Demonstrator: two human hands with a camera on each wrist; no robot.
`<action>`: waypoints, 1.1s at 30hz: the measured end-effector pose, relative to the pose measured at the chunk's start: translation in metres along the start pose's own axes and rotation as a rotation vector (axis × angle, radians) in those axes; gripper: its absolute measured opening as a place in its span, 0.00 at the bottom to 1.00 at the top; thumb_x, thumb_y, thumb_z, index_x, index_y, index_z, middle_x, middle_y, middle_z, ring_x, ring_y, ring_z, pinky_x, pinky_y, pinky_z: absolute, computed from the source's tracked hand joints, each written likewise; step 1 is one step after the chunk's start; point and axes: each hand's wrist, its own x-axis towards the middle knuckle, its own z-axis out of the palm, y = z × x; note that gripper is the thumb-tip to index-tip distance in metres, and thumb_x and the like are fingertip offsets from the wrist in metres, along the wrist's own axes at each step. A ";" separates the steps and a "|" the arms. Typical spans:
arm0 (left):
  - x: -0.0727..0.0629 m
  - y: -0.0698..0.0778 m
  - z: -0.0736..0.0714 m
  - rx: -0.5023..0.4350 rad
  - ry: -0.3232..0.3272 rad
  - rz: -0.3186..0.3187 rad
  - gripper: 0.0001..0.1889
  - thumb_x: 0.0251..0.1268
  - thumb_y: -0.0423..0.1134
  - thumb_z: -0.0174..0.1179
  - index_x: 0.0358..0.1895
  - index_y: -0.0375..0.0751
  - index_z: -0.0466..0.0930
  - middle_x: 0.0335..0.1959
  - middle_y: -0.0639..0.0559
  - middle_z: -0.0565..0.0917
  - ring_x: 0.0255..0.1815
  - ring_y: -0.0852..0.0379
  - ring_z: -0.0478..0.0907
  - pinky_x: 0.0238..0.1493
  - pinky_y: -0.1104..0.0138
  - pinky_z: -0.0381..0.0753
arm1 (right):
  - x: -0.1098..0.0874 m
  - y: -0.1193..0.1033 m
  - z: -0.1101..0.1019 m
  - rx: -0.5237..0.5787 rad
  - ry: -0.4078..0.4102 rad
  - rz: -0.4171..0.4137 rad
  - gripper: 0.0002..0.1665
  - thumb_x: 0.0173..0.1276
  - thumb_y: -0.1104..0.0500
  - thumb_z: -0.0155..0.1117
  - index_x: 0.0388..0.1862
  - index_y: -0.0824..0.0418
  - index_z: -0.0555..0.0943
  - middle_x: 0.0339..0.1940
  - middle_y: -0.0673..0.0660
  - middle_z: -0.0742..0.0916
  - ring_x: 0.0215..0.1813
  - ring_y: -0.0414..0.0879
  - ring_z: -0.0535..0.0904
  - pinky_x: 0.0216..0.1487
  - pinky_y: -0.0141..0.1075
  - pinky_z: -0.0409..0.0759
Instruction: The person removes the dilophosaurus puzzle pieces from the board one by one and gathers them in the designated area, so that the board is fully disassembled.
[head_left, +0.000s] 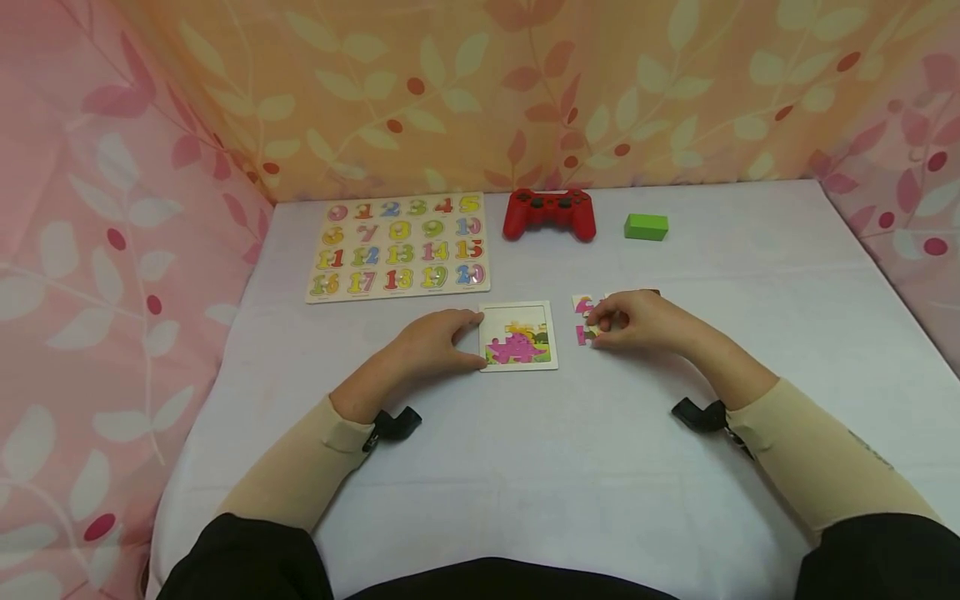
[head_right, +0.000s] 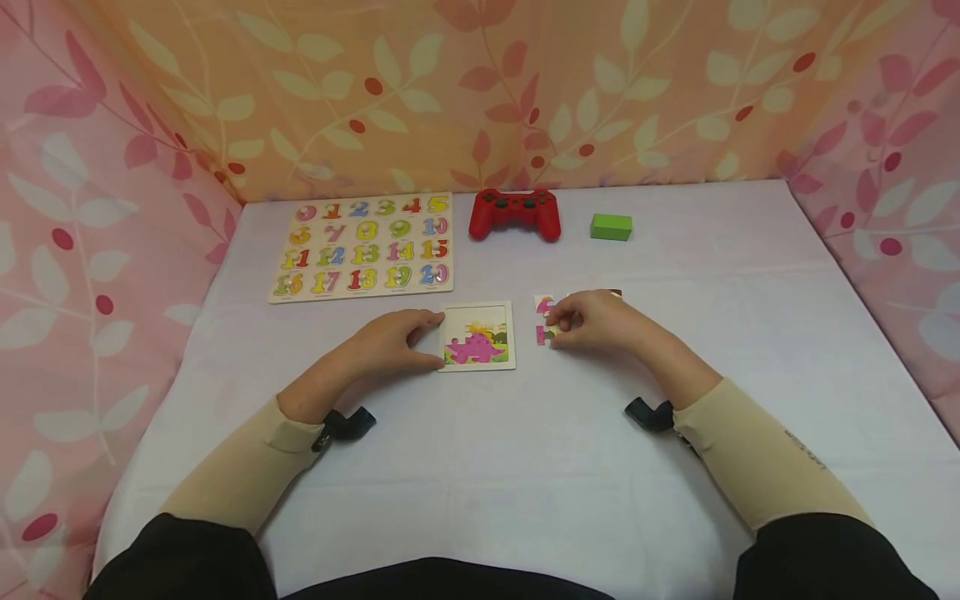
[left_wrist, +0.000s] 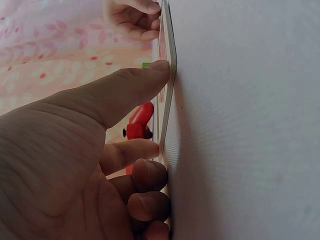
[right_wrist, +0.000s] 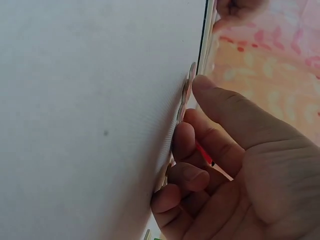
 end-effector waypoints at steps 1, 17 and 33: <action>0.000 0.000 0.000 0.001 0.000 0.000 0.44 0.59 0.57 0.74 0.77 0.46 0.68 0.37 0.50 0.74 0.44 0.53 0.71 0.46 0.58 0.69 | -0.001 -0.001 -0.001 -0.001 0.005 0.005 0.17 0.63 0.54 0.79 0.49 0.57 0.88 0.35 0.49 0.84 0.38 0.47 0.76 0.40 0.36 0.73; 0.000 0.001 0.000 -0.001 0.000 -0.011 0.44 0.59 0.58 0.74 0.77 0.47 0.69 0.36 0.49 0.74 0.43 0.53 0.71 0.45 0.58 0.69 | -0.031 -0.040 -0.036 0.070 0.189 -0.049 0.19 0.64 0.53 0.79 0.53 0.52 0.87 0.39 0.50 0.82 0.32 0.48 0.71 0.32 0.35 0.69; -0.001 0.002 -0.001 -0.009 0.008 -0.006 0.43 0.59 0.56 0.74 0.76 0.46 0.70 0.42 0.52 0.77 0.50 0.52 0.70 0.55 0.57 0.71 | -0.027 -0.089 -0.041 0.108 0.259 -0.278 0.18 0.63 0.59 0.79 0.52 0.55 0.87 0.35 0.49 0.82 0.27 0.46 0.69 0.29 0.35 0.68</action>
